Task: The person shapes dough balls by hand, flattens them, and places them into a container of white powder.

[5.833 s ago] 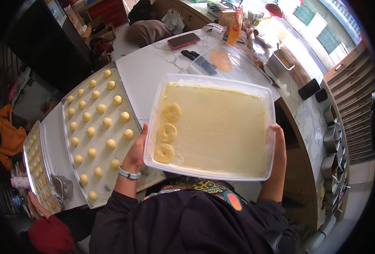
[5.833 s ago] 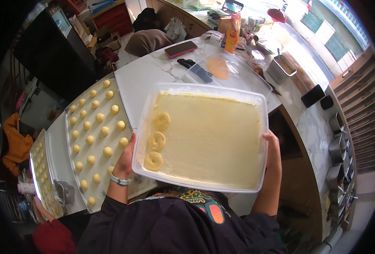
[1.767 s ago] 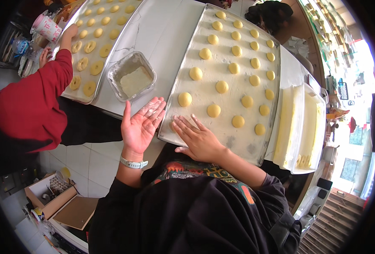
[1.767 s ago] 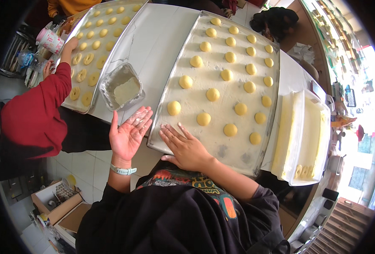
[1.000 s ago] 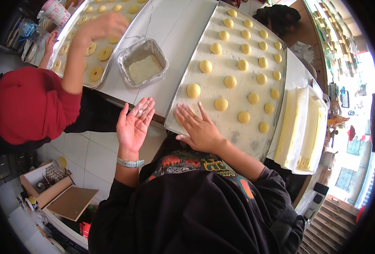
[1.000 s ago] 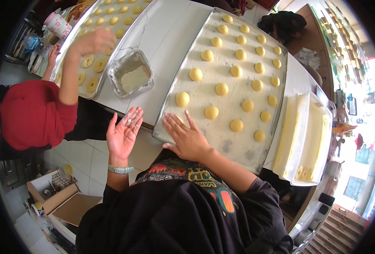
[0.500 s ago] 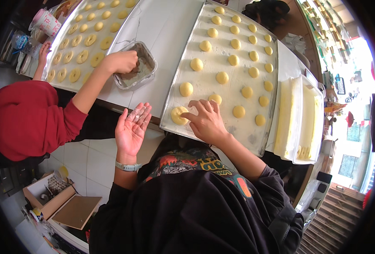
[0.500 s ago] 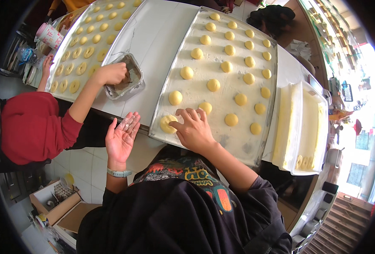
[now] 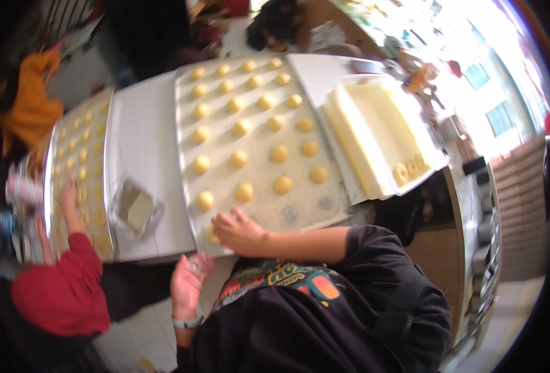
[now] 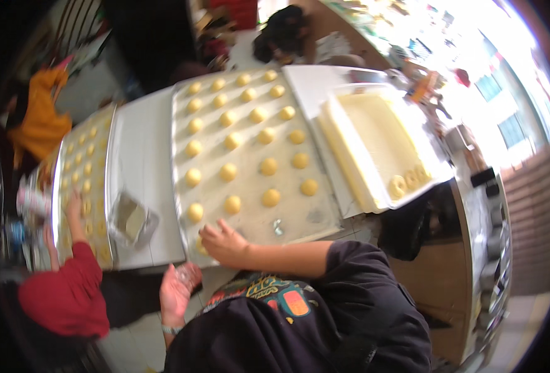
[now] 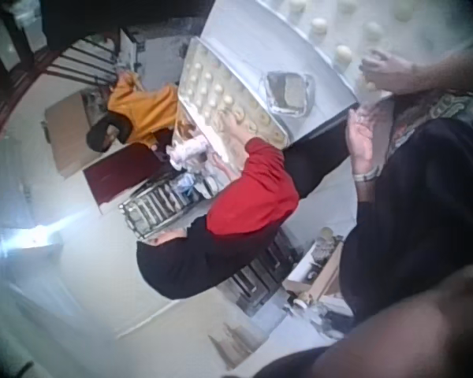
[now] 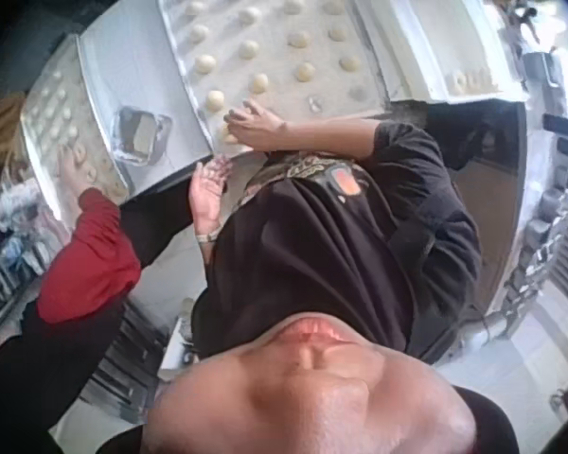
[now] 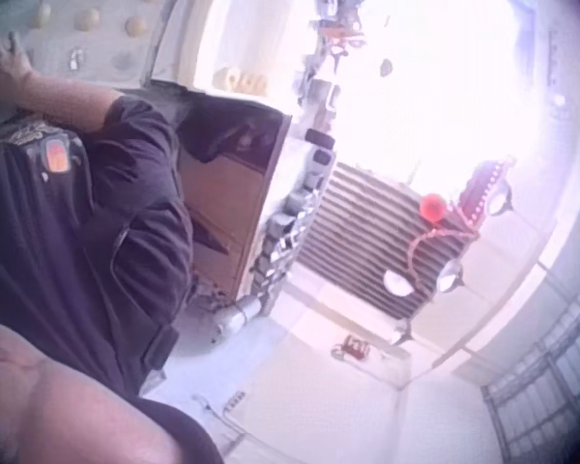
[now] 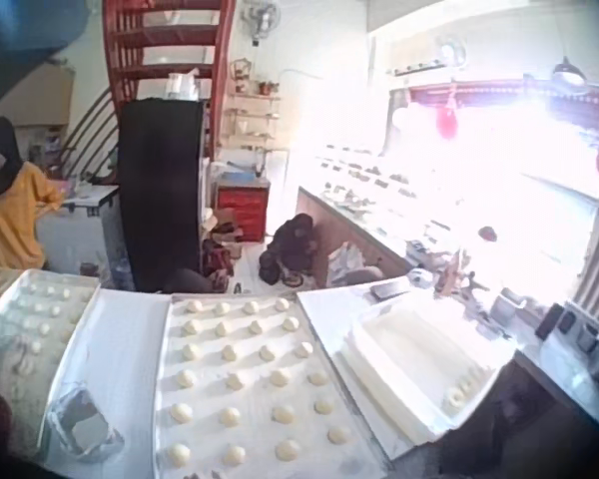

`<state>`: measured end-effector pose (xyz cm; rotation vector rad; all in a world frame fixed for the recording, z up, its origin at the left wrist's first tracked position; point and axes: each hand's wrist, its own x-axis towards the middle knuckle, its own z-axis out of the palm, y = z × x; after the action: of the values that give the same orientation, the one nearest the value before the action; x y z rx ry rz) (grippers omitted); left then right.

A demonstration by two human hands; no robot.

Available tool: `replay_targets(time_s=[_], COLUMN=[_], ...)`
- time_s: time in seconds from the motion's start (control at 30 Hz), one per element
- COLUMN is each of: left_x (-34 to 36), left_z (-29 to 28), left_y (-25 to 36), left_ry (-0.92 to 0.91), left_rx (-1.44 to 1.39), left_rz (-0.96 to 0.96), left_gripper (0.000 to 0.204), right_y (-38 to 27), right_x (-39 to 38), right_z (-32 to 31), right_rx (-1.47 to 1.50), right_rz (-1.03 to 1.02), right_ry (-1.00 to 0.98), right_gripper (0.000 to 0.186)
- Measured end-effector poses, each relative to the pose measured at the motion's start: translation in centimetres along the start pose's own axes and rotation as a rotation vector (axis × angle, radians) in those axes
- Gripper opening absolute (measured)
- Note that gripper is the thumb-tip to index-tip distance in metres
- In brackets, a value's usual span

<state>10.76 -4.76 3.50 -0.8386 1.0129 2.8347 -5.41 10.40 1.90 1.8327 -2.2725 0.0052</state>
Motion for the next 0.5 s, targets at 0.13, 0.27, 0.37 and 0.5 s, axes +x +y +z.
replay_targets(time_s=[0.13, 0.27, 0.37, 0.5], left_x=[0.8, 4.1, 6.2, 8.3], left_z=[3.1, 7.5, 9.8, 13.3], left_y=[1.1, 0.3, -0.7, -2.3], left_ry=[-0.03, 0.021, 0.014, -0.102], left_rx=[0.374, 0.245, 0.121, 0.061], left_rz=[-0.082, 0.089, 0.132, 0.16], left_gripper=[0.046, 0.031, 0.023, 0.019], right_y=[0.5, 1.7, 2.9, 3.8], right_x=[0.0, -1.4, -2.4, -4.5], right_z=[-1.6, -5.4, -6.6, -7.2], right_rx=[0.518, 0.74, 0.575, 0.39], right_rz=[0.219, 0.347, 0.453, 0.581], right_ry=[-0.091, 0.104, 0.205, 0.246], right_gripper=[0.039, 0.034, 0.031, 0.033])
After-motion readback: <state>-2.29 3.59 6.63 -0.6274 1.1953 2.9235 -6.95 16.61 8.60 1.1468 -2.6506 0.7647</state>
